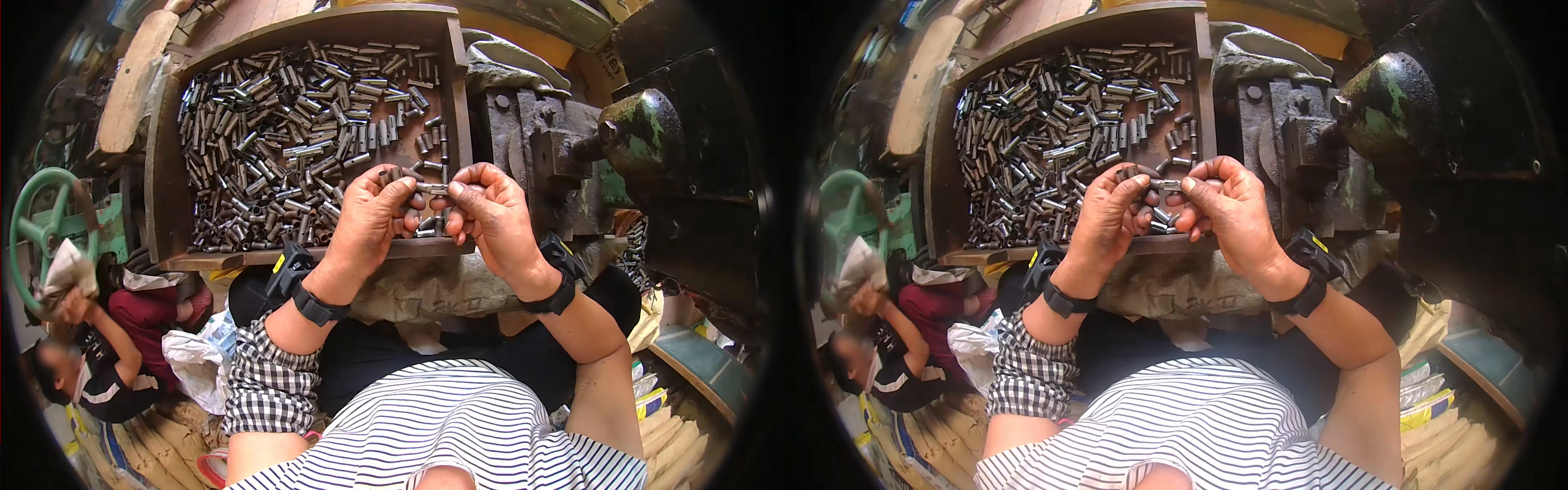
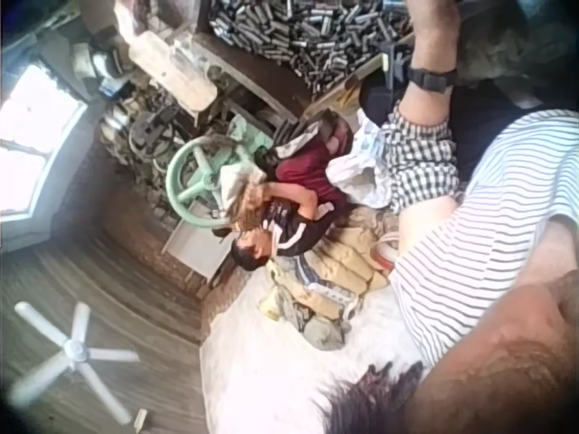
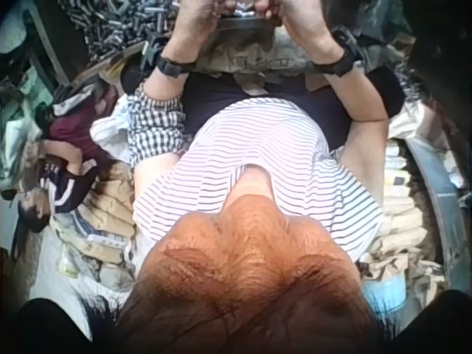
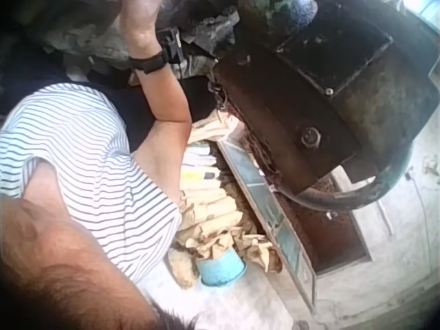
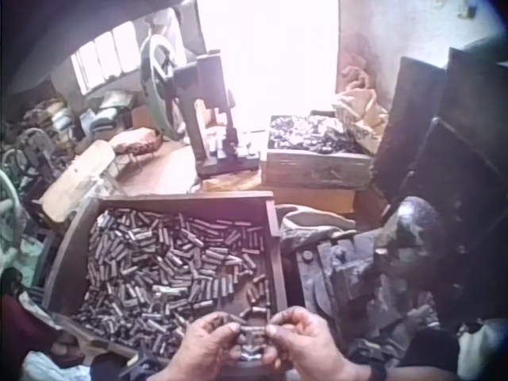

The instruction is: Inspecting and sorting small cylindrical metal pins at a workbench.

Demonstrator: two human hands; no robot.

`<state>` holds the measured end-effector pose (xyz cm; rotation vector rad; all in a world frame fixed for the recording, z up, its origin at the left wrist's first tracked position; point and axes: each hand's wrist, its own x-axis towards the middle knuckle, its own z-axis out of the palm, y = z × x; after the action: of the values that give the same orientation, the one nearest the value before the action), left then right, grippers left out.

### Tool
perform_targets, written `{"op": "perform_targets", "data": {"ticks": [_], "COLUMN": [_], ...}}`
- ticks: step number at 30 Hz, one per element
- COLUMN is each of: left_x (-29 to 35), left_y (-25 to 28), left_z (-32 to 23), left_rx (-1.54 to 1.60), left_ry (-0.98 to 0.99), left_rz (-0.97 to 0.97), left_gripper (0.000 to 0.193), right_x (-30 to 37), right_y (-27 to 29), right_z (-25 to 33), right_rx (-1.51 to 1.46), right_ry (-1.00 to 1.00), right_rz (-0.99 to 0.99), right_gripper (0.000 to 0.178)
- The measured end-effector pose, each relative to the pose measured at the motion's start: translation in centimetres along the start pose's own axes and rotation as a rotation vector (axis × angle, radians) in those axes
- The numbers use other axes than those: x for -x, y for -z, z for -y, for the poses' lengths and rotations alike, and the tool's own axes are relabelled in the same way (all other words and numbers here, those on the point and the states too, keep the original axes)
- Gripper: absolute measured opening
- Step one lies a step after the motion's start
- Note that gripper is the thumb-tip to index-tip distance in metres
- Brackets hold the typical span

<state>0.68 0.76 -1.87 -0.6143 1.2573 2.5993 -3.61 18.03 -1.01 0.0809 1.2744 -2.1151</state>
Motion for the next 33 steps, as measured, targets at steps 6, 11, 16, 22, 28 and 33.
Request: {"op": "perform_targets", "data": {"ticks": [6, 11, 16, 22, 28, 33], "left_x": [0.3, 1.2, 0.6, 1.1, 1.1, 0.8], "left_y": [-0.3, -1.4, -1.2, -0.8, -1.8, -1.1], "left_z": [0.6, 0.8, -0.1, -2.0, -1.1, -1.1], "left_rx": [0.083, -0.027, -0.142, -0.306, -0.148, -0.113], "left_ry": [-0.031, -0.157, -0.062, 0.086, 0.059, -0.003], "left_rz": [0.037, -0.01, 0.103, 0.271, 0.194, 0.108], "left_gripper": [0.01, 0.011, 0.017, 0.02, 0.011, 0.009], "right_x": [-0.2, -0.4, 0.2, 0.4, 0.6, 4.5], "right_y": [0.3, 0.2, 0.4, 1.1, 0.7, -0.7], "right_z": [0.3, 0.5, 0.9, 1.8, 1.2, 4.5], "right_rx": [0.004, -0.063, 0.157, 0.068, 0.241, 0.847], "right_ry": [-0.004, -0.018, 0.152, -0.03, 0.139, 0.442], "right_rz": [0.029, 0.051, 0.052, 0.289, 0.184, 0.072], "right_gripper": [0.013, 0.013, 0.015, 0.013, 0.011, 0.022]}}
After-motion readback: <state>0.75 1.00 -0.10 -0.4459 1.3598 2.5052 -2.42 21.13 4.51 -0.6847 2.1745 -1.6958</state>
